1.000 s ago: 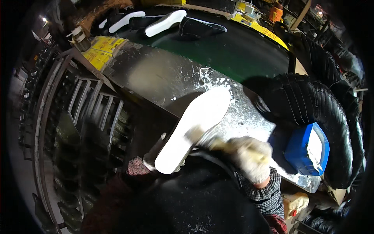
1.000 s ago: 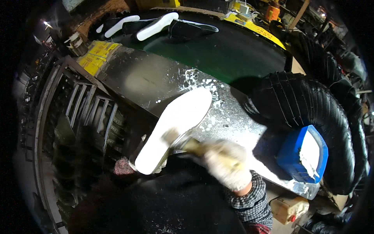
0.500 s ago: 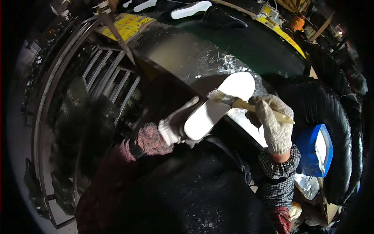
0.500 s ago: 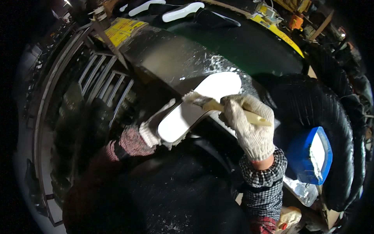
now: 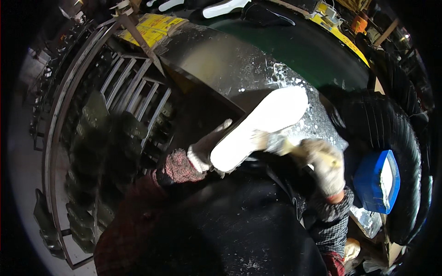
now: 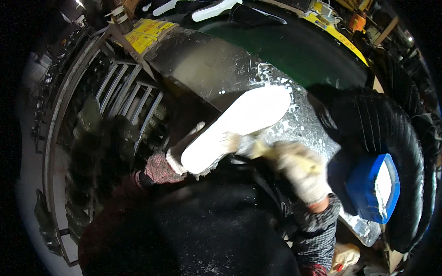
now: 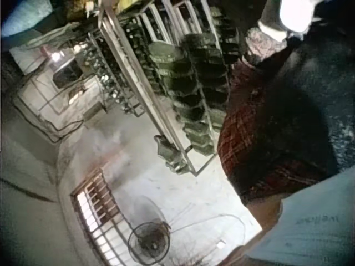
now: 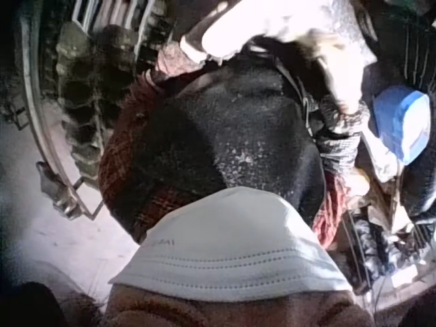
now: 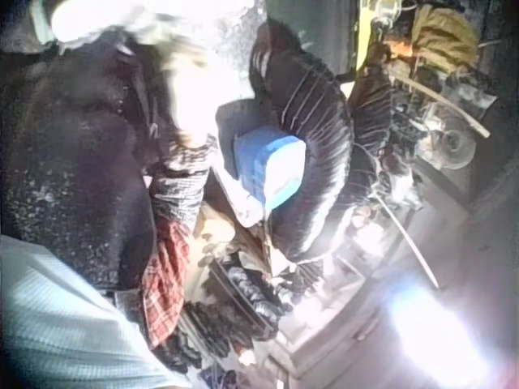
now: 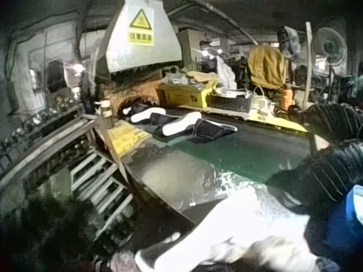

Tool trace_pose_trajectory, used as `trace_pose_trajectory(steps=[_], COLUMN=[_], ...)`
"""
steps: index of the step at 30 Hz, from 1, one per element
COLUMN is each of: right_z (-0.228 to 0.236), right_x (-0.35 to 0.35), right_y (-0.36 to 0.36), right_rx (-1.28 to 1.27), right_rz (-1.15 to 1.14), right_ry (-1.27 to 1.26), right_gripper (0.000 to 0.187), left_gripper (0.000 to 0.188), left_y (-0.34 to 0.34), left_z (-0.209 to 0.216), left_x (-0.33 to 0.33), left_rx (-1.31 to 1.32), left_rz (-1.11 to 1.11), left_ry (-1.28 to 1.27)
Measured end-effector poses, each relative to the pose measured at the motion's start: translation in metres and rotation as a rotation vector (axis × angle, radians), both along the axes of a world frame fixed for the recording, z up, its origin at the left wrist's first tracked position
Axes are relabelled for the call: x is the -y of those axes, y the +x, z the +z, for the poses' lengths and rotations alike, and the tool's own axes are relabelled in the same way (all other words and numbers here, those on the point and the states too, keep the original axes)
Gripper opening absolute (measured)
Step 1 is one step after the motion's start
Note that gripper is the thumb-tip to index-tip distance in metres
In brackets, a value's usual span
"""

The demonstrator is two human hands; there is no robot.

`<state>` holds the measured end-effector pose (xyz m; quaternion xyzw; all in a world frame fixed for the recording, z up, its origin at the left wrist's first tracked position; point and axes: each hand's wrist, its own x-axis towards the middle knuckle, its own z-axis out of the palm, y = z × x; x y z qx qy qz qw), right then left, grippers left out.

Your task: Apply adhesive to shoe soles and interior components using a brush.

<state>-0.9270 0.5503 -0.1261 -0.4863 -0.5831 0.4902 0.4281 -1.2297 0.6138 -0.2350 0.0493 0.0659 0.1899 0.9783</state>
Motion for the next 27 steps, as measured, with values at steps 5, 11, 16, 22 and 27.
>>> trace_pose_trajectory(steps=[5, 11, 16, 22, 27], right_z=[-0.019, 0.015, 0.013, 0.014, 0.016], right_x=[-0.042, -0.010, -0.021, -0.011, 0.031], right_y=[0.051, 0.024, 0.030, 0.019, 0.076], right_rx=[-0.134, 0.586, 0.575, 0.434, 0.386], right_rz=[-0.625, 0.108, -0.312, -0.058, -0.336], right_ry=[0.166, 0.491, 0.612, 0.705, 0.616], right_gripper=[0.020, 0.035, 0.031, 0.025, 0.024], left_gripper=[0.074, 0.073, 0.078, 0.063, 0.052], left_y=[-0.019, -0.062, -0.020, 0.047, 0.089], left_z=[-0.005, -0.084, -0.004, 0.057, 0.090], left_x=[-0.003, 0.011, -0.008, -0.075, -0.142], left_rx=[-0.050, -0.367, -0.251, -0.424, -0.463], left_rz=[-0.126, 0.112, 0.003, 0.301, 0.590], left_ry=[-0.358, -0.440, -0.185, 0.033, -0.198])
